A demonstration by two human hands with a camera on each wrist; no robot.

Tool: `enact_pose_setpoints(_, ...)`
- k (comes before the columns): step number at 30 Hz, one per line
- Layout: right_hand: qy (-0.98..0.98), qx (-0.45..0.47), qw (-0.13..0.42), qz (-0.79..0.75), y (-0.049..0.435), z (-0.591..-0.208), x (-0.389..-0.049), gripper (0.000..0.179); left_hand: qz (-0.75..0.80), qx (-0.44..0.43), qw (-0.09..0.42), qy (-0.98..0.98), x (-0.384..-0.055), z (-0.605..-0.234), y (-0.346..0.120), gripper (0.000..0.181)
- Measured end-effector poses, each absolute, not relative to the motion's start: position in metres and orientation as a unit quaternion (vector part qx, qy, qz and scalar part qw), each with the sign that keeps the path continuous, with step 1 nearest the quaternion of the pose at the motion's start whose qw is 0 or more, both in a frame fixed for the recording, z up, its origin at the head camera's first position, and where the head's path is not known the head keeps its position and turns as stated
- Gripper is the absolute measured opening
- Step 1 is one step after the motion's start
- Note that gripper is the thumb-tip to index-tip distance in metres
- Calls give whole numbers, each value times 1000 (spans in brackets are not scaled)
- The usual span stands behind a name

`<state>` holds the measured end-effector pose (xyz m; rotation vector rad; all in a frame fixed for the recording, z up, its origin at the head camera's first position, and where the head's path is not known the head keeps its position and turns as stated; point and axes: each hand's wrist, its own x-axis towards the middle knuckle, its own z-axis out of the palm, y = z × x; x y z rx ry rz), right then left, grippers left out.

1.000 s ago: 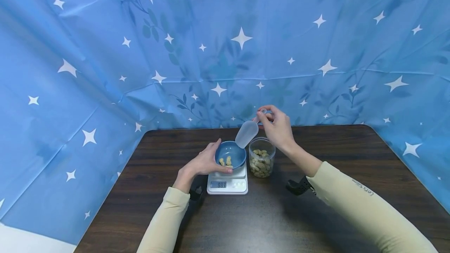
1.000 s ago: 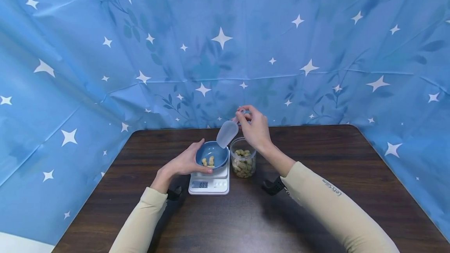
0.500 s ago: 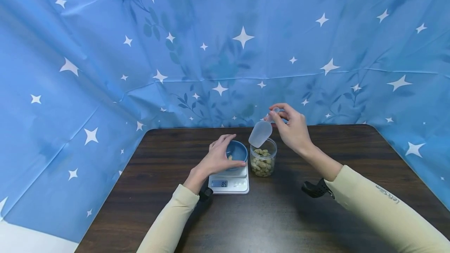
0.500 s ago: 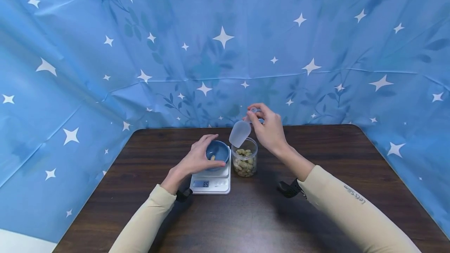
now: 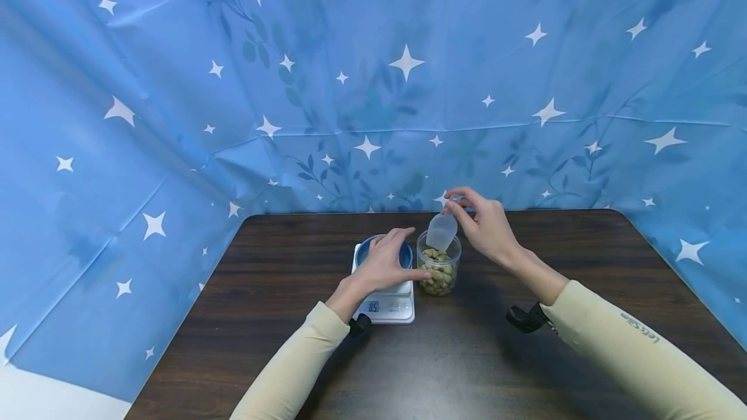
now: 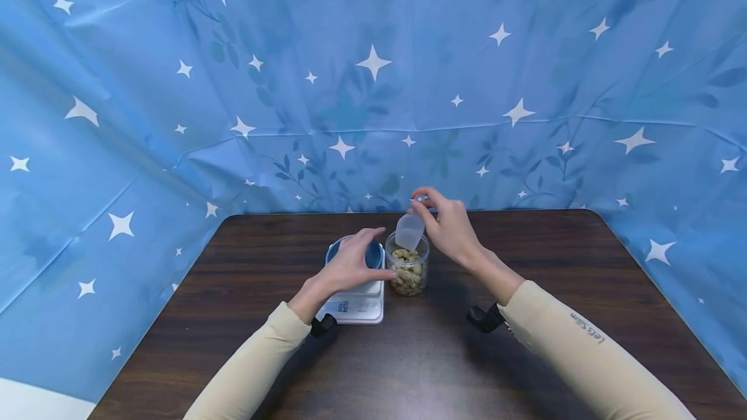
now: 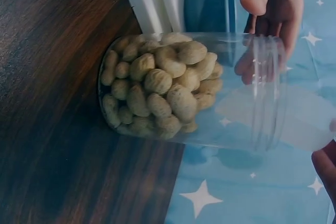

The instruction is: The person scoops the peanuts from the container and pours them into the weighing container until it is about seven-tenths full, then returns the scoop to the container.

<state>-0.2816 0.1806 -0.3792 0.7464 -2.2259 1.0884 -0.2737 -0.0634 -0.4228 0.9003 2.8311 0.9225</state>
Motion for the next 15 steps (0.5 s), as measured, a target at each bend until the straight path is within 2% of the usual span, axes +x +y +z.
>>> enact_pose_setpoints(15, -838, 329, 227, 371, 180, -387, -286, 14, 314, 283, -3, 906, -272, -428, -39, 92)
